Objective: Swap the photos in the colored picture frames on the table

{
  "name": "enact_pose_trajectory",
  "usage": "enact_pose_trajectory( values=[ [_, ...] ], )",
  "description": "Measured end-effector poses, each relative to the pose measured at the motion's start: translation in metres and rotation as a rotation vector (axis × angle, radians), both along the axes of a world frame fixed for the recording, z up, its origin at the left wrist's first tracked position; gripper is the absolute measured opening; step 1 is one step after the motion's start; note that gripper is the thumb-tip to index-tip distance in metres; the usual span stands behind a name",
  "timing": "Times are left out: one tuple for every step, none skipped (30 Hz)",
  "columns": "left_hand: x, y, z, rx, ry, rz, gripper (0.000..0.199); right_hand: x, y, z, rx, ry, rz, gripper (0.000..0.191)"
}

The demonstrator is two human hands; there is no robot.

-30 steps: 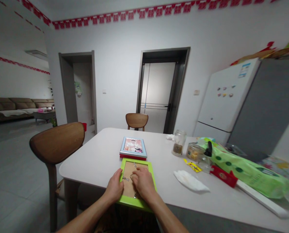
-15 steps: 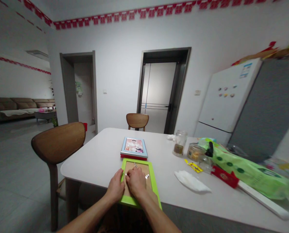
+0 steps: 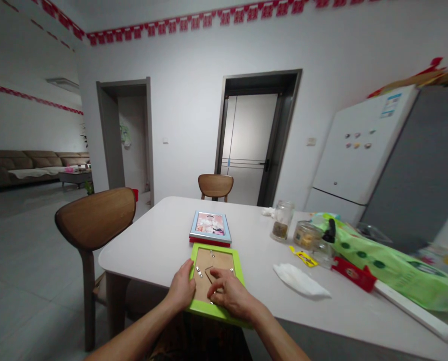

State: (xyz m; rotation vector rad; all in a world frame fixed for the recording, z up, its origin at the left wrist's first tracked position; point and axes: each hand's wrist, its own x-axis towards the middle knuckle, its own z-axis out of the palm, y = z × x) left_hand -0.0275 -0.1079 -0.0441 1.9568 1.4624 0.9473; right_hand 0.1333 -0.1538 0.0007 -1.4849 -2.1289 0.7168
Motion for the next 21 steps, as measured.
enact_pose_trajectory(
  values=[
    [0.0, 0.0, 0.0, 0.0, 0.0, 0.001, 0.059, 0.0, 0.0, -0.001, -0.01, 0.003, 0.013, 0.018],
    [0.0, 0.0, 0.0, -0.001, -0.001, 0.002, 0.059, 0.001, 0.0, -0.002, -0.023, 0.004, 0.028, 0.02],
    [0.0, 0.0, 0.0, -0.003, -0.003, 0.003, 0.059, 0.002, 0.001, -0.003, -0.035, 0.005, 0.039, 0.022],
    [0.0, 0.0, 0.001, -0.005, -0.004, 0.004, 0.059, 0.003, 0.001, -0.004, -0.042, 0.007, 0.045, 0.022],
    [0.0, -0.001, 0.001, -0.007, -0.006, 0.005, 0.059, 0.004, 0.001, -0.005, -0.042, 0.013, 0.04, 0.022],
    [0.0, -0.001, 0.002, -0.009, -0.007, 0.007, 0.059, 0.004, 0.002, -0.006, -0.036, 0.022, 0.028, 0.02],
    [0.0, -0.001, 0.002, -0.012, -0.008, 0.01, 0.059, 0.005, 0.002, -0.006, -0.024, 0.032, 0.012, 0.019],
    [0.0, -0.002, 0.003, -0.014, -0.009, 0.011, 0.058, 0.005, 0.002, -0.006, -0.013, 0.04, -0.005, 0.018],
    [0.0, -0.002, 0.003, -0.015, -0.01, 0.011, 0.058, 0.005, 0.002, -0.006, -0.006, 0.042, -0.017, 0.018],
    [0.001, -0.002, 0.003, -0.016, -0.011, 0.011, 0.058, 0.004, 0.002, -0.004, -0.009, 0.035, -0.019, 0.019],
    [0.001, -0.002, 0.003, -0.017, -0.013, 0.009, 0.057, 0.004, 0.001, -0.003, -0.019, 0.022, -0.009, 0.02],
    [0.001, -0.002, 0.003, -0.017, -0.015, 0.008, 0.058, 0.004, 0.001, -0.001, -0.038, 0.008, 0.011, 0.022],
    [0.0, -0.002, 0.003, -0.018, -0.018, 0.007, 0.058, 0.003, 0.001, 0.001, -0.06, 0.003, 0.027, 0.023],
    [0.0, -0.002, 0.003, -0.02, -0.022, 0.008, 0.058, 0.003, 0.001, 0.002, -0.079, 0.005, 0.039, 0.024],
    [0.0, -0.002, 0.003, -0.023, -0.026, 0.01, 0.059, 0.003, 0.001, 0.002, -0.086, 0.012, 0.043, 0.022],
    [0.0, -0.002, 0.003, -0.026, -0.031, 0.012, 0.059, 0.003, 0.002, 0.001, -0.08, 0.022, 0.036, 0.019],
    [0.0, -0.002, 0.003, -0.03, -0.036, 0.013, 0.059, 0.003, 0.002, -0.001, -0.061, 0.032, 0.018, 0.016],
    [0.0, -0.002, 0.003, -0.033, -0.04, 0.013, 0.059, 0.003, 0.002, -0.003, -0.032, 0.04, -0.004, 0.014],
    [0.0, -0.003, 0.004, -0.036, -0.043, 0.011, 0.059, 0.003, 0.002, -0.006, 0.001, 0.046, -0.026, 0.012],
    [-0.001, -0.003, 0.005, -0.038, -0.045, 0.009, 0.06, 0.002, 0.002, -0.009, 0.029, 0.049, -0.044, 0.01],
    [-0.001, -0.003, 0.005, -0.04, -0.047, 0.007, 0.06, 0.002, 0.002, -0.012, 0.051, 0.051, -0.058, 0.009]
  ],
)
